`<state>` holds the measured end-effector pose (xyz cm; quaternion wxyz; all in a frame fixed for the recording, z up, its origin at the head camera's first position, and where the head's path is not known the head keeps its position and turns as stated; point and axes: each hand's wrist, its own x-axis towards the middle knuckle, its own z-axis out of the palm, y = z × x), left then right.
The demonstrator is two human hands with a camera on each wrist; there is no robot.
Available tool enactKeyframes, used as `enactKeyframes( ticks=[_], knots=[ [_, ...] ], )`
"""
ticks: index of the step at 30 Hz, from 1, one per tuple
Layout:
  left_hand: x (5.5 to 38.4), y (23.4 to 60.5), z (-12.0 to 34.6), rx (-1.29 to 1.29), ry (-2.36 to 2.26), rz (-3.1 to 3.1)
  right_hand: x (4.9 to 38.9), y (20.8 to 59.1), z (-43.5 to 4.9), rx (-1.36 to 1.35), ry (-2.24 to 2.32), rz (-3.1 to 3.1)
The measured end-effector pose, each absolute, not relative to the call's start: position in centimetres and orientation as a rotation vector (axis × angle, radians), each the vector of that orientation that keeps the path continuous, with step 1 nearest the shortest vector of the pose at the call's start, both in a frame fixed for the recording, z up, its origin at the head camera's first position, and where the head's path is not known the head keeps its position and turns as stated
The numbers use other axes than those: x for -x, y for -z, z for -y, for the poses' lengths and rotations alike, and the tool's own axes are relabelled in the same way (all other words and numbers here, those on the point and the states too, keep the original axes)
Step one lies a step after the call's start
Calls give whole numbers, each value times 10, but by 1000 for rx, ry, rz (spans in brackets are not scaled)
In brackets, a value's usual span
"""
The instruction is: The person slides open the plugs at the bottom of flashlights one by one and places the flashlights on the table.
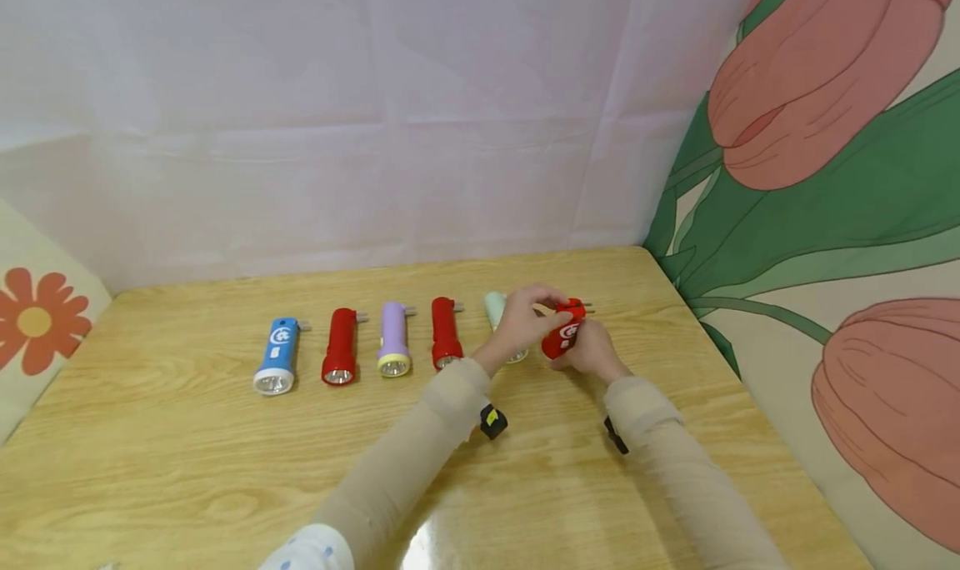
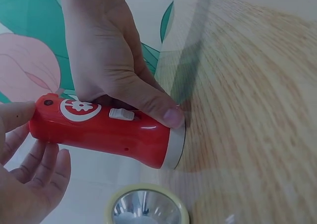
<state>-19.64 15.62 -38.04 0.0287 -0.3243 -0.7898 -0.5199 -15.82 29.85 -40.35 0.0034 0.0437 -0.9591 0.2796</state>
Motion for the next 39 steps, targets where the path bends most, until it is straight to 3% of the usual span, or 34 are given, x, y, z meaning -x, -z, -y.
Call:
enactKeyframes(
  ticks=[39],
  knots=[
    [206, 383, -160, 898, 1740, 2402, 144, 396, -307, -145, -986, 3009]
  ],
)
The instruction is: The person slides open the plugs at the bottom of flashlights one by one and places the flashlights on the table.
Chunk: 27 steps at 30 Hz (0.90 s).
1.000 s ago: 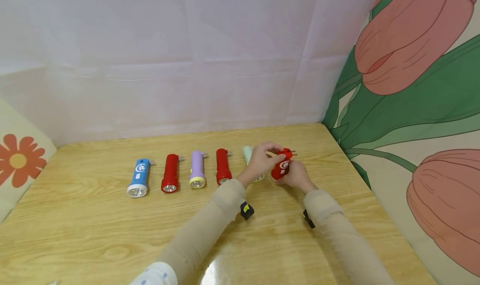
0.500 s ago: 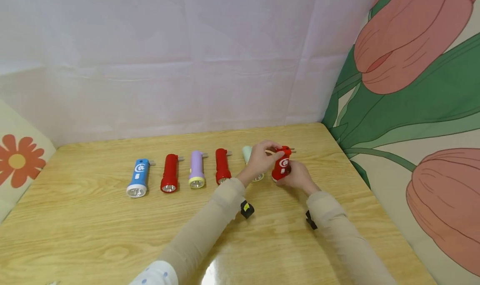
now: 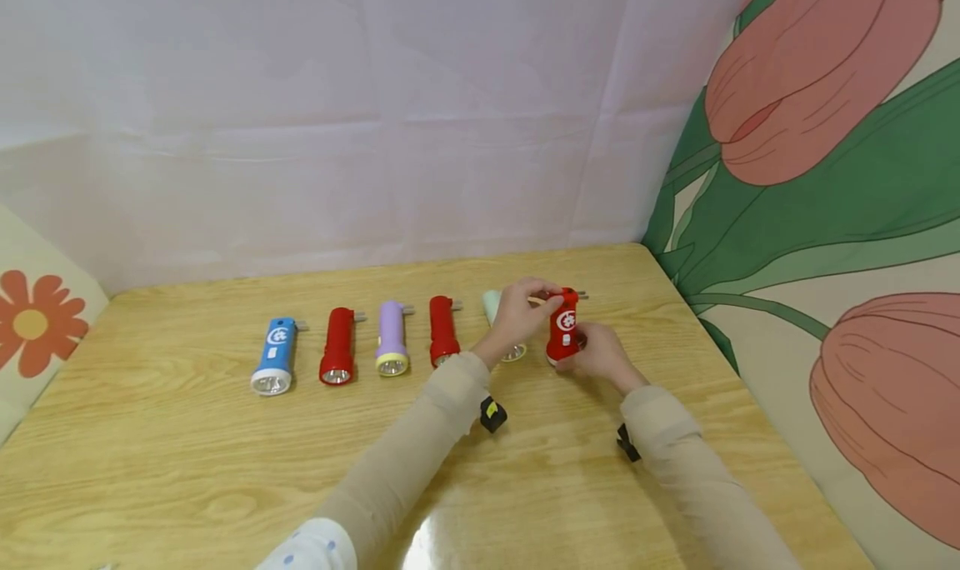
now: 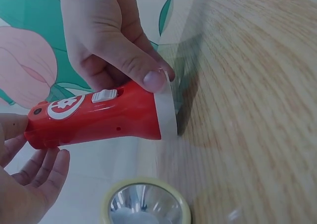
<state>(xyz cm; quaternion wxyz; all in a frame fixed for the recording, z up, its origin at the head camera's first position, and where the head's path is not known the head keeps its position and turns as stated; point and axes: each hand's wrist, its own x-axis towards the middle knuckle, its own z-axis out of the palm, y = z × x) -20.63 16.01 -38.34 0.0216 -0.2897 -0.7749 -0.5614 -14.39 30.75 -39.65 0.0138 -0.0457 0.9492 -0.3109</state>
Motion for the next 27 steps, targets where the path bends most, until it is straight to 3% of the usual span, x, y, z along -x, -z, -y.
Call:
enactKeyframes(
  ticks=[27],
  knots=[
    [217, 389, -161, 837, 1775, 2497, 133, 390, -308, 9, 1003, -2900]
  ],
)
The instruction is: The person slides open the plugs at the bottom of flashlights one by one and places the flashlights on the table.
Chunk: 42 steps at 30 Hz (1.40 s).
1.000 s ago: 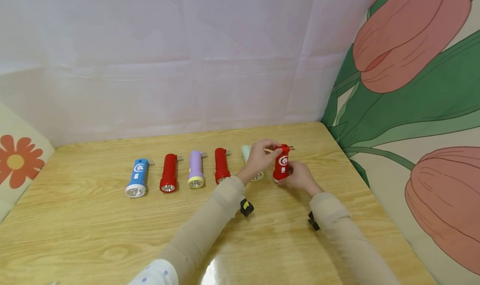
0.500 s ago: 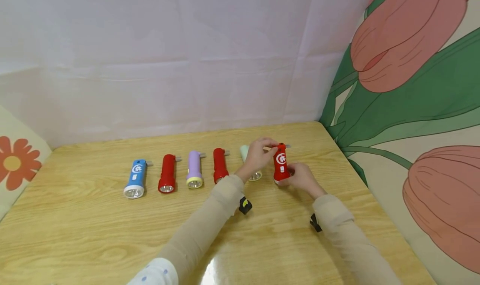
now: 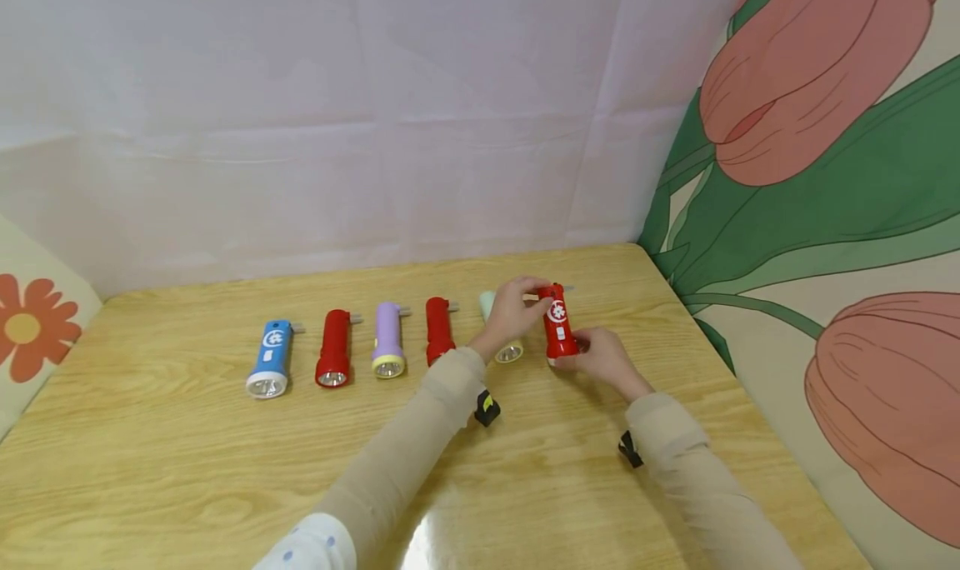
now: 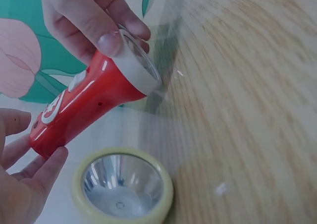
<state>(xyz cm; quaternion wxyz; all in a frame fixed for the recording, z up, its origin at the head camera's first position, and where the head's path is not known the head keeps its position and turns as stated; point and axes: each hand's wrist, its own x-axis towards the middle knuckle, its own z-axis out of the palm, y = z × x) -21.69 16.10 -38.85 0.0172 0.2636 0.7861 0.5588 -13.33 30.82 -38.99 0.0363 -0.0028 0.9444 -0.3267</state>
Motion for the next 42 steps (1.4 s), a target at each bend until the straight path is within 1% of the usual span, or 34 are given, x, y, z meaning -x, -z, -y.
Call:
enactKeyframes(
  ticks=[5, 13, 21, 27, 35, 42],
  knots=[
    [223, 394, -162, -816, -1664, -2468, 133, 390, -308, 19, 1021, -2938],
    [231, 398, -163, -732, -1559, -2461, 136, 391, -305, 30, 1008, -2969],
    [236, 400, -163, -792, -1350, -2609, 140, 392, -302, -5, 1028, -2961],
    [238, 402, -163, -809, -1291, -2649, 140, 391, -302, -11, 1061, -2972],
    [239, 403, -164, -766, -1276, -2626, 145, 392, -301, -112, 1010, -2956],
    [241, 405, -168, -804, -1092, -2690, 150, 390, -303, -160, 1029, -2902]
  ],
)
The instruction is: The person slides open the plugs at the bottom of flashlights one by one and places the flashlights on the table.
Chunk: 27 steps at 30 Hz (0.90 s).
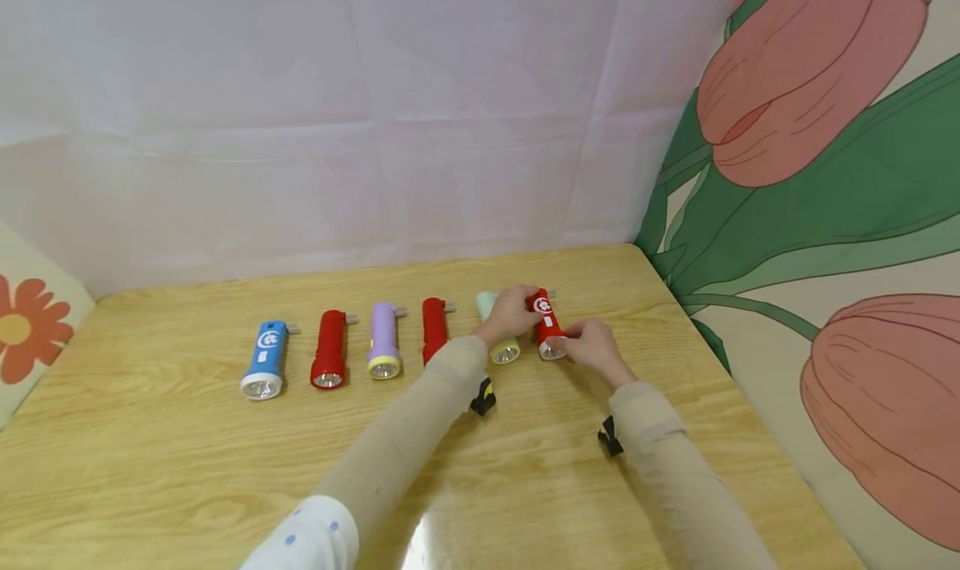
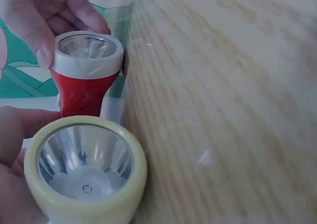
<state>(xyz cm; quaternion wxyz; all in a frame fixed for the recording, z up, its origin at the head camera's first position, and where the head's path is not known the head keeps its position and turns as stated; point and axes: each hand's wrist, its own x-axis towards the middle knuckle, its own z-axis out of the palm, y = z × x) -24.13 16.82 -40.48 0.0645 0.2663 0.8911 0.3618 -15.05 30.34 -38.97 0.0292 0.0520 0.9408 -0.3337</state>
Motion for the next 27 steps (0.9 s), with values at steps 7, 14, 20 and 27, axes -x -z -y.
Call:
enactKeyframes(
  ticks=[7, 14, 20, 27],
  knots=[
    [239, 401, -162, -870, -1069, -2700, 155, 391, -304, -145, 1027, -2911],
    [229, 393, -145, -924, -1205, -2667, 160, 390, -307, -102, 1061, -2851],
    [216, 383, -118, -807, -1513, -2477, 160, 392, -310, -104, 1065, -2826],
    [204, 376, -80, -698, -1729, -2361, 156, 391, -321, -135, 1001, -2919]
  ],
)
